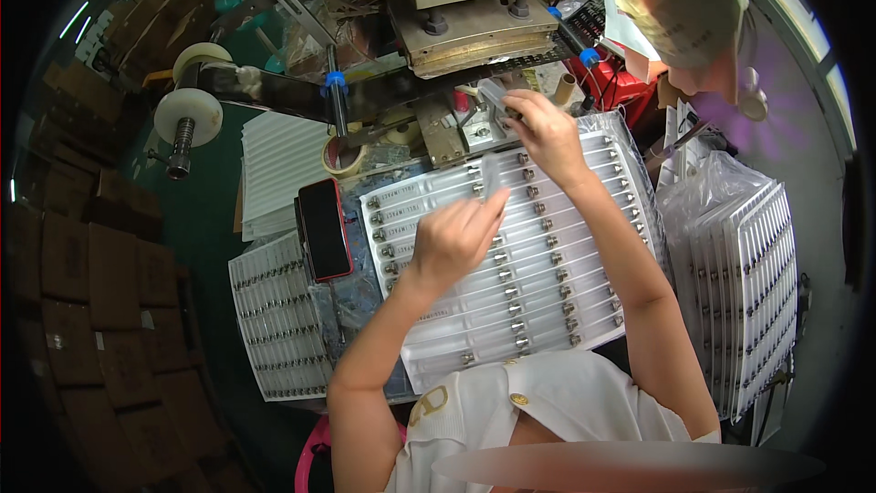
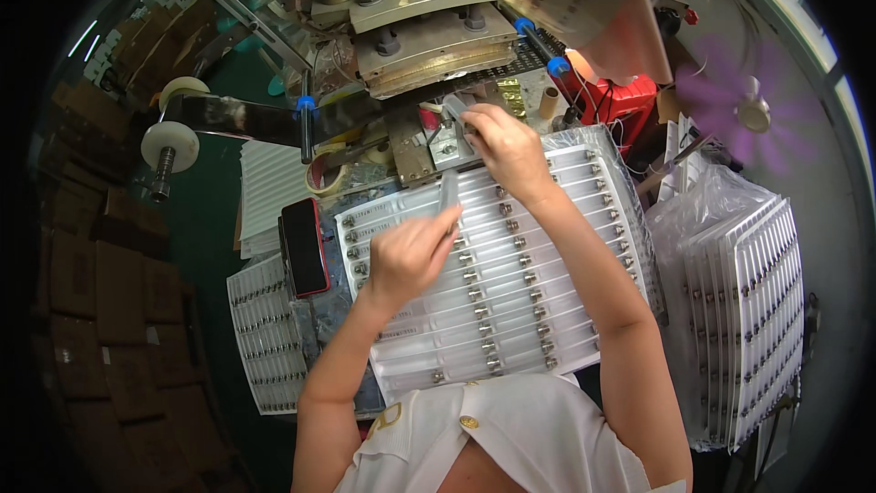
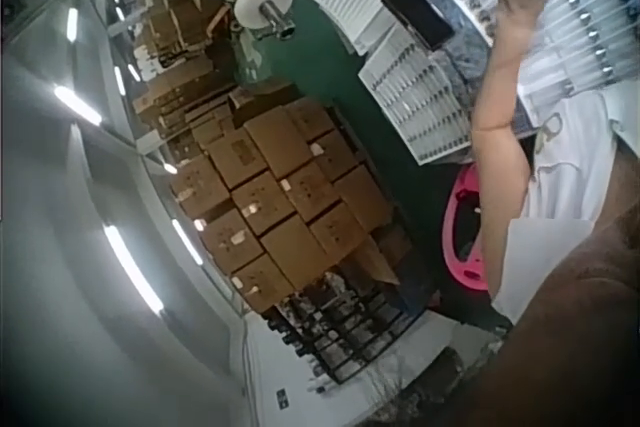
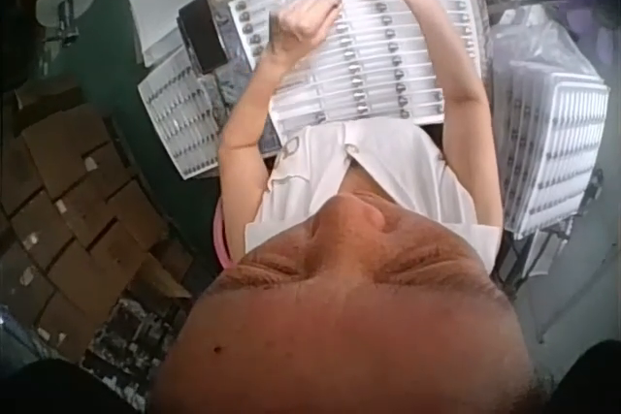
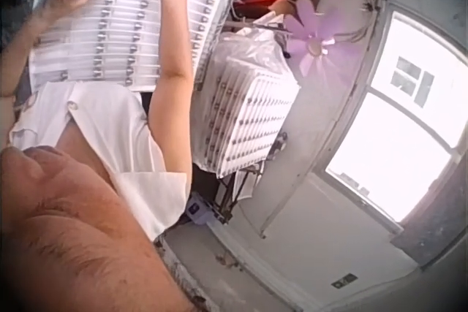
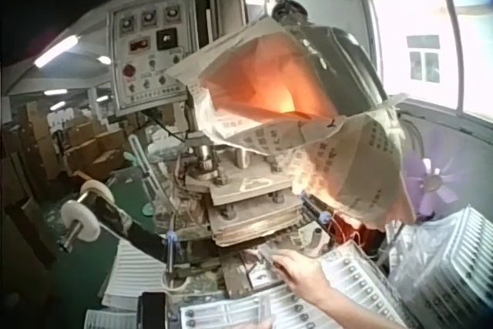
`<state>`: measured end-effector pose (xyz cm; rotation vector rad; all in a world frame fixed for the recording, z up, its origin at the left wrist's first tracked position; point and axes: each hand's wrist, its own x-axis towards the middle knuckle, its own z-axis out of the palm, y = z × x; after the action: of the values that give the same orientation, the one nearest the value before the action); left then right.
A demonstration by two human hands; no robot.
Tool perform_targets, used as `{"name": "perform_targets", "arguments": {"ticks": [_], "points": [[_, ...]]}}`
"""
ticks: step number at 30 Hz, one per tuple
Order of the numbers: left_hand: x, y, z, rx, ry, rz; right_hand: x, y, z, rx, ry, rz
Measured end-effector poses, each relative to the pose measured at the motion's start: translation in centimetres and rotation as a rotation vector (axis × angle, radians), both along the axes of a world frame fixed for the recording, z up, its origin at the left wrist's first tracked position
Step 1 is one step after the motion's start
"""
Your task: Manually assemble or prepare small electronic components into a tray for heat-sealing or packaging.
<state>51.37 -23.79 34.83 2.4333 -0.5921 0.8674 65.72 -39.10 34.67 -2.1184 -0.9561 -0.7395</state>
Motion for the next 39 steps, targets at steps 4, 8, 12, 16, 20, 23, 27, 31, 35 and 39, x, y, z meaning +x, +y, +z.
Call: {"name": "perform_targets", "arguments": {"ticks": [4, 8, 12, 16, 20, 23, 27, 31, 35, 39], "points": [[-8.0, 1.6, -3.3, -0.183, 0.157, 0.159, 1.1, 0.9, -1.4, -0.044, -0.007, -0.058], [-13.9, 3.4, -3.9, -0.411, 0.308, 0.509, 1.9, 1.8, -2.2, -0.036, 0.234, -0.100], [-15.3, 4.4, -4.3, -0.488, 0.352, 0.626, 3.3, 1.7, -2.9, 0.012, 0.332, -0.076], [-15.0, 4.8, -3.7, -0.498, 0.334, 0.634, 3.6, 1.8, -3.1, 0.030, 0.337, -0.051], [-14.8, 4.6, -3.6, -0.487, 0.331, 0.624, 3.2, 1.9, -2.1, -0.012, 0.482, -0.077], [-14.8, 4.5, -3.7, -0.466, 0.327, 0.616, 3.1, 1.8, -1.9, -0.022, 0.488, -0.080], [-15.1, 4.4, -3.5, -0.465, 0.322, 0.606, 2.8, 1.7, -1.7, -0.034, 0.490, -0.083], [-15.6, 4.9, -4.4, -0.618, 0.348, 0.558, 2.3, 0.9, -2.1, -0.043, 0.463, -0.094], [-17.2, 5.6, -4.6, -0.996, 0.385, 0.453, -1.7, -1.2, -1.5, -0.069, 0.129, -0.119], [-17.7, 5.5, -4.2, -1.149, 0.582, 0.424, -12.7, -1.6, -2.4, -0.198, 0.291, 0.218]]}}
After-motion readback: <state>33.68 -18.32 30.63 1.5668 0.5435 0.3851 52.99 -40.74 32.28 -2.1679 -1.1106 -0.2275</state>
